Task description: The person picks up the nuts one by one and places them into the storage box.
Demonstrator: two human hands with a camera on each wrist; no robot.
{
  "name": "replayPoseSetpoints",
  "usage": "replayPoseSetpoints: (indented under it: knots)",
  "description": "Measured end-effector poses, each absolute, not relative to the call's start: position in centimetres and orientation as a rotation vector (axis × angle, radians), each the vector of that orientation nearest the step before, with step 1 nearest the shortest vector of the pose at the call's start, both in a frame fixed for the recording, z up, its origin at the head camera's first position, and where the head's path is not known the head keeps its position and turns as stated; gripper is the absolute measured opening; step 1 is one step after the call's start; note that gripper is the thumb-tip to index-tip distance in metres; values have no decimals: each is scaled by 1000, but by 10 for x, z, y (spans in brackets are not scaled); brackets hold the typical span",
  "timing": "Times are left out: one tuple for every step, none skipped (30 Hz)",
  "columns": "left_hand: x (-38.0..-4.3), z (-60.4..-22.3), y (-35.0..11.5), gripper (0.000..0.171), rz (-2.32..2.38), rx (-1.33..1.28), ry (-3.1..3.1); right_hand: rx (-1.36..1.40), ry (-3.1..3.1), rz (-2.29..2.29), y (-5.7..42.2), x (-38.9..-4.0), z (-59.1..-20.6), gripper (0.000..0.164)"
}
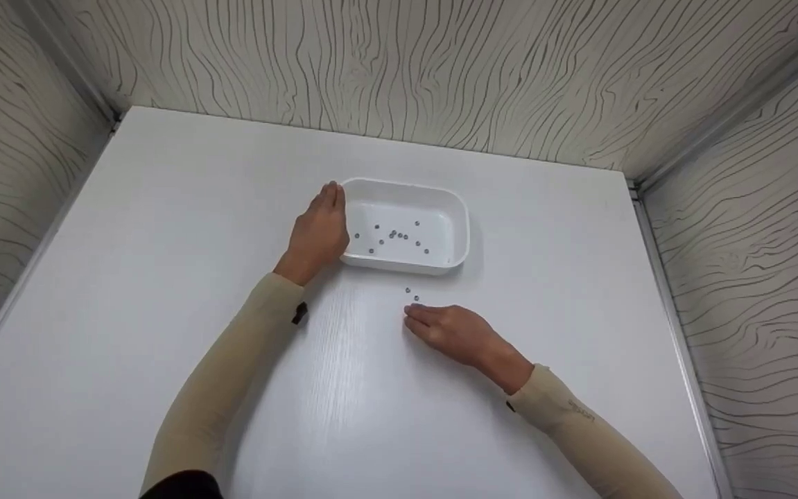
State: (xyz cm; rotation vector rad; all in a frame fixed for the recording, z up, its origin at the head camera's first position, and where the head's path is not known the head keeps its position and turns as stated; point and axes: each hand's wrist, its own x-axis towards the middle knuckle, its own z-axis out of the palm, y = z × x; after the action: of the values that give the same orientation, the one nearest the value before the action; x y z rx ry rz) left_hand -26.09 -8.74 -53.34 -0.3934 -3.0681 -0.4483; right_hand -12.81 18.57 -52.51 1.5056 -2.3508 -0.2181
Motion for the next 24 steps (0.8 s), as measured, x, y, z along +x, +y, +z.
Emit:
replayPoseSetpoints:
  knots:
    - [-261, -533, -88, 56, -450, -394, -3069, 1500, -2362, -188, 186, -129, -524, 36]
    - [-261, -533, -88, 56, -449, -394, -3072, 1492, -2372, -148, 185, -129, -522, 36]
    - [-260, -533, -88, 56, -448, -394, -3077, 1483, -2384, -106, 186, -130, -521, 37]
    - [-260, -533, -88, 57, -451, -395, -3083, 1471, -2397, -55, 186, -131, -519, 36]
    - [-260, -532, -88, 57, -453, -396, -3088, 1458, -2412, 1, 187, -132, -518, 36]
    - [-260, -532, -88, 57, -452, -397, -3093, 1443, -2427, 70, 188, -134, -517, 35]
    - [-260, -532, -88, 57, -451, -397, -3094, 1427, -2439, 137, 188, -135, -515, 34]
    - [-260, -531, -88, 57, -445, -396, -3095, 1410, -2448, 197, 189, -136, -513, 33]
    - [-260, -531, -88, 57, -444, -395, -3096, 1392, -2457, 253, 190, -138, -512, 33]
    - [-260, -531, -88, 57, -442, -396, -3097, 1371, -2464, 314, 191, -140, -510, 32]
    - [-261, -531, -88, 57, -436, -395, -3097, 1352, -2467, 370, 192, -141, -508, 32]
    - [-260, -530, -88, 57, -433, -391, -3098, 1331, -2466, 419, 193, -143, -506, 32]
    - [-260, -530, -88, 57, -430, -386, -3099, 1310, -2463, 458, 194, -145, -504, 33]
    - [-260, -531, -88, 57, -430, -381, -3100, 1289, -2457, 499, 195, -147, -501, 33]
    - [-260, -531, -88, 57, -432, -377, -3100, 1267, -2454, 540, 196, -149, -499, 34]
    - [-260, -531, -88, 57, -436, -372, -3102, 1240, -2453, 576, 197, -151, -497, 35]
    - [-260, -531, -88, 57, -443, -366, -3104, 1211, -2451, 600, 198, -153, -495, 36]
    - [-260, -531, -88, 57, -450, -363, -3106, 1182, -2453, 620, 200, -154, -492, 36]
    - [-260, -531, -88, 57, -455, -363, -3107, 1152, -2459, 641, 201, -156, -489, 37]
    - [-260, -532, -88, 57, -457, -365, -3107, 1118, -2468, 660, 202, -158, -486, 37]
    - [-260, -532, -88, 57, -460, -367, -3107, 1087, -2481, 677, 202, -160, -483, 38]
    - [-260, -532, -88, 57, -462, -368, -3108, 1056, -2495, 695, 203, -162, -481, 38]
    - [-260, -532, -88, 57, -463, -369, -3108, 1032, -2511, 713, 203, -164, -478, 38]
    - [-260, -532, -88, 57, -462, -372, -3108, 1009, -2528, 742, 204, -167, -475, 38]
